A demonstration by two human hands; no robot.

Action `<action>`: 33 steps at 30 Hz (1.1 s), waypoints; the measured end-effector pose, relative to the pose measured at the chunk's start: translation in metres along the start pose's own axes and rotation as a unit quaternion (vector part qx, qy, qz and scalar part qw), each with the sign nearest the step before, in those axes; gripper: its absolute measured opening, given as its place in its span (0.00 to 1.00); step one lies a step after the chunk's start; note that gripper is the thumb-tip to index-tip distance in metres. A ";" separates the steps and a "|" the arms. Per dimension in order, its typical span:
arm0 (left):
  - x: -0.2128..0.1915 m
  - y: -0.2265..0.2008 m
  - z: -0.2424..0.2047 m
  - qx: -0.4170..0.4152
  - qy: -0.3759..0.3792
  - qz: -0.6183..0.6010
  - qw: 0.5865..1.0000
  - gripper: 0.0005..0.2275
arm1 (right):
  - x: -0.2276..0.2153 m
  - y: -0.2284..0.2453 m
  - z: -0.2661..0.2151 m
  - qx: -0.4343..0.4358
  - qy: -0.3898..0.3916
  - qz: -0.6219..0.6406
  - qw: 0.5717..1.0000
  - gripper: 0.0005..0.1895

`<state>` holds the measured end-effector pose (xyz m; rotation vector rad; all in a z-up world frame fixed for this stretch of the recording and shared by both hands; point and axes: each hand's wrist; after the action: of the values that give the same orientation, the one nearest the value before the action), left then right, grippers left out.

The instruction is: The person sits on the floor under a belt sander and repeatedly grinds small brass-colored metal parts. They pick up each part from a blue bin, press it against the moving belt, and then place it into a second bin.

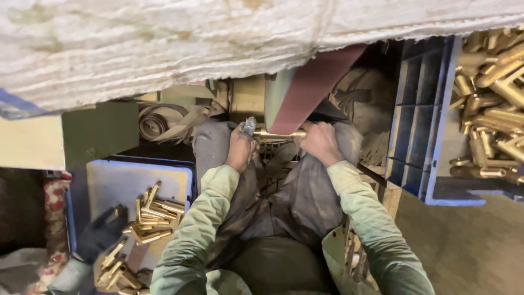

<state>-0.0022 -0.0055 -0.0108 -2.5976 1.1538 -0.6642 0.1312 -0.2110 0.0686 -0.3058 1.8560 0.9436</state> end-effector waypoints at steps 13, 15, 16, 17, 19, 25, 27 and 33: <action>0.023 -0.008 -0.002 0.060 0.032 0.028 0.997 0.18 | 0.008 -0.021 -0.030 -0.033 -0.085 -0.037 0.995 0.10; 0.023 -0.010 -0.011 0.113 0.007 0.071 0.991 0.17 | 0.010 -0.017 -0.043 -0.074 -0.131 -0.059 0.987 0.08; 0.019 -0.010 -0.021 0.101 0.016 0.067 0.993 0.11 | 0.011 -0.014 -0.050 -0.110 -0.172 -0.077 0.976 0.10; 0.012 -0.008 -0.036 0.088 0.023 0.059 0.994 0.11 | 0.011 -0.011 -0.056 -0.148 -0.210 -0.095 0.962 0.12; 0.006 -0.012 -0.060 0.124 0.060 0.065 0.988 0.15 | 0.007 -0.006 -0.062 -0.204 -0.248 -0.118 0.940 0.14; 0.003 -0.029 -0.075 0.211 0.075 0.115 0.968 0.10 | 0.004 0.003 -0.047 -0.235 -0.269 -0.150 0.922 0.15; 0.004 -0.028 -0.064 0.205 0.063 0.127 0.969 0.04 | 0.008 0.000 -0.039 -0.240 -0.259 -0.143 0.925 0.15; 0.002 -0.012 -0.046 0.154 0.087 0.038 0.983 0.06 | 0.020 -0.011 -0.026 -0.192 -0.176 -0.166 0.951 0.08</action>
<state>-0.0160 0.0006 0.0343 -2.2628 1.0914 -0.9835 0.1102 -0.2333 0.0514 -0.6232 1.2413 1.0413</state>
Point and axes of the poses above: each hand's wrist, its own z-axis towards the middle knuckle, its own x-axis out of the palm, y = z × x, and after that the axes turned 15 degrees about -x, right-handed
